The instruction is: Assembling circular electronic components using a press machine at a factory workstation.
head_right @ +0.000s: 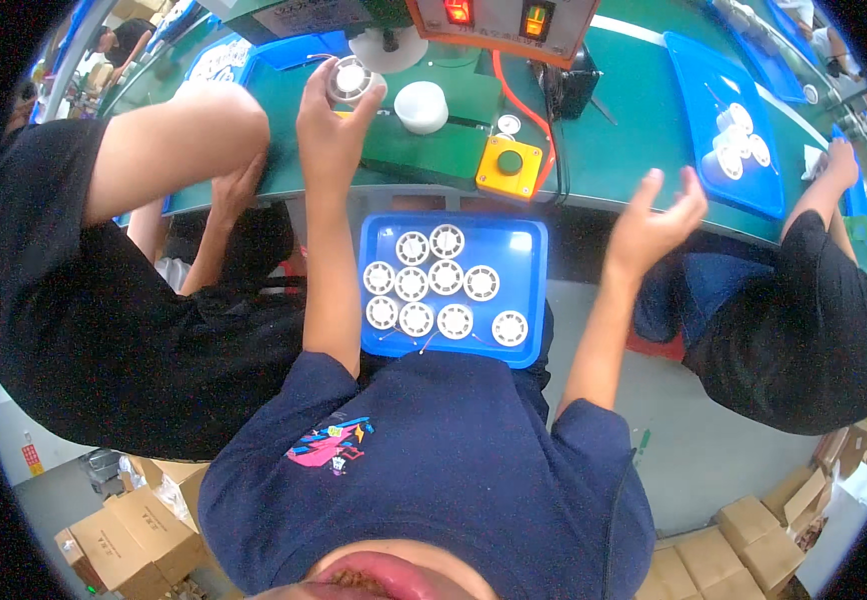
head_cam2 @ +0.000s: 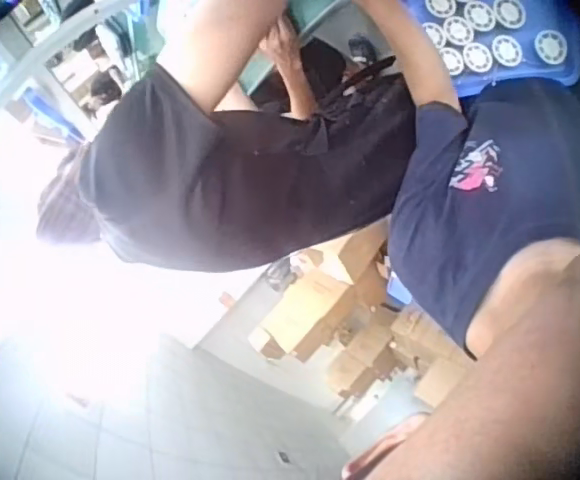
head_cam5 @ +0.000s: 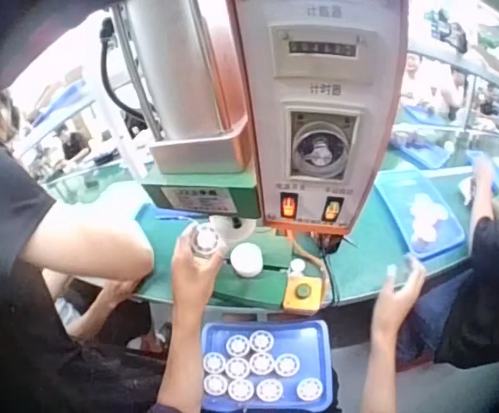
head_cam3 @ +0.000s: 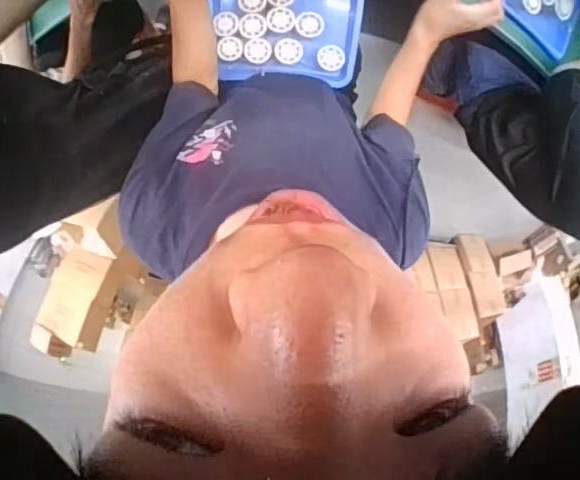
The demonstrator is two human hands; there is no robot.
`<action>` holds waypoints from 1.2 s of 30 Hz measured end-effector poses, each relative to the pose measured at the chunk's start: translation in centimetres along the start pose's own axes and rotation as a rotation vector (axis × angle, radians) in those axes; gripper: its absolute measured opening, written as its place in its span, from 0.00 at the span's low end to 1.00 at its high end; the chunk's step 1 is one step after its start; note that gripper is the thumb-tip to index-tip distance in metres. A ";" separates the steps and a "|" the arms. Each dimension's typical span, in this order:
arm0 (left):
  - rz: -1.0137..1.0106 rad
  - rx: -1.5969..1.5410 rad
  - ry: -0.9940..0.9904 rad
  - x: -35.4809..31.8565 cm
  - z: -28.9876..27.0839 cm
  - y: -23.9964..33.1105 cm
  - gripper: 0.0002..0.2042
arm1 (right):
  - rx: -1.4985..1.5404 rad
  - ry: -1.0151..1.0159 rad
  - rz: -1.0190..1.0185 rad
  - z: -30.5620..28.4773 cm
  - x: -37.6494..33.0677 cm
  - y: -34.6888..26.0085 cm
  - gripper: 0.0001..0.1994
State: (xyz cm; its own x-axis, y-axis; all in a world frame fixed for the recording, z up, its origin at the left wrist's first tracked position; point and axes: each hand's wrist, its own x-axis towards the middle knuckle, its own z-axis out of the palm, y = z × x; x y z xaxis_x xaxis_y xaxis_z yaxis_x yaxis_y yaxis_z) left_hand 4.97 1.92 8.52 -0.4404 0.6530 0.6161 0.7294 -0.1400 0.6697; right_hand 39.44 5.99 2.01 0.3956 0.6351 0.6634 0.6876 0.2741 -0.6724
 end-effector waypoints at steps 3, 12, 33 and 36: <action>-0.060 -0.078 -0.067 -0.9 -0.7 2.0 0.32 | 0.225 -0.138 0.014 1.0 -2.8 -5.7 0.19; 0.055 -0.153 -0.184 -2.2 0.6 3.5 0.30 | 0.628 -0.559 -0.070 5.6 -4.2 -14.2 0.19; 0.058 -0.024 -0.316 -1.0 1.3 0.6 0.29 | 0.622 -0.674 -0.016 13.0 -3.0 -15.8 0.15; 0.154 0.000 -0.153 -2.1 0.5 0.3 0.28 | 0.734 -0.814 0.205 12.3 -2.7 -16.8 0.15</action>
State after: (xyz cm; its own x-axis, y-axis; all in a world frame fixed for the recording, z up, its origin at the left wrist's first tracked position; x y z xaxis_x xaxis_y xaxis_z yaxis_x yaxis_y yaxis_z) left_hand 6.37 0.90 7.18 -0.2390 0.7293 0.6411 0.7822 -0.2467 0.5721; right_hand 19.27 8.56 7.48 -0.2413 0.9276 0.2852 0.0222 0.2991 -0.9540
